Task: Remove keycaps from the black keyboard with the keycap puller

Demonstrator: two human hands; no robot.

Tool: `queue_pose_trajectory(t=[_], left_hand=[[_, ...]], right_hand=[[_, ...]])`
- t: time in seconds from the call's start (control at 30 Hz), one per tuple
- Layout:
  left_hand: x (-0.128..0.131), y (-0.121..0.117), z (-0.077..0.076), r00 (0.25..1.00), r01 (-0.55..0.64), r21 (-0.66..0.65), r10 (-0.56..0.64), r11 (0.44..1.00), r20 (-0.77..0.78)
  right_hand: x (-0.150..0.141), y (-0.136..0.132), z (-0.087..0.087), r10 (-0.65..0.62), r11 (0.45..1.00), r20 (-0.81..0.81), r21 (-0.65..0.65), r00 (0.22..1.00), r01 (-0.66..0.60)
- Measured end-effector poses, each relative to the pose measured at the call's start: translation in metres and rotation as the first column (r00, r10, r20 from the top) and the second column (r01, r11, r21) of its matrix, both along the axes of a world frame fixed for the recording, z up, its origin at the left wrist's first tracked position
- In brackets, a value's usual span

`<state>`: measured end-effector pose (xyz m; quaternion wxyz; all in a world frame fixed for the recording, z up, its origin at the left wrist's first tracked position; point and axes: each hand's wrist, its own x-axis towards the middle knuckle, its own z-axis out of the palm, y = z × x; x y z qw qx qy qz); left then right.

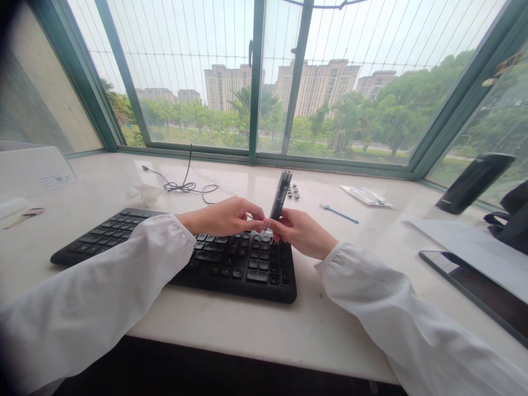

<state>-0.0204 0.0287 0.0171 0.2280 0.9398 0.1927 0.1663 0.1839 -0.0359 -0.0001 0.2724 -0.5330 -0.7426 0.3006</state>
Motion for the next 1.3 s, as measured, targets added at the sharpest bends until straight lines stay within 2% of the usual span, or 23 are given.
queue_pose_trajectory(t=[0.1,0.23,0.3,0.77,1.0,1.3], left_hand=[[-0.001,0.000,0.000,1.000,-0.004,-0.036,0.003,0.999,-0.028],[-0.001,0.002,-0.002,0.999,0.004,-0.102,-0.007,0.995,-0.033],[0.000,0.003,-0.003,1.000,0.015,-0.104,-0.016,0.994,-0.007],[-0.003,-0.001,0.007,0.999,-0.005,-0.070,0.002,0.998,-0.043],[-0.003,-0.001,0.008,0.998,0.000,-0.079,-0.005,0.997,-0.061],[-0.004,-0.004,0.011,0.999,0.024,-0.107,-0.028,0.994,-0.039]], right_hand=[[0.002,0.001,0.000,0.027,0.998,-0.044,-0.063,0.999,-0.029],[0.008,0.003,0.002,0.159,0.977,-0.117,-0.125,0.980,-0.174],[0.011,0.005,0.002,0.179,0.971,-0.134,-0.138,0.975,-0.197],[0.015,0.011,-0.008,0.189,0.973,-0.176,-0.098,0.966,-0.208],[0.011,0.009,-0.010,0.182,0.983,-0.096,0.002,0.979,-0.183],[0.013,0.011,-0.013,0.223,0.974,-0.189,-0.006,0.956,-0.228]])
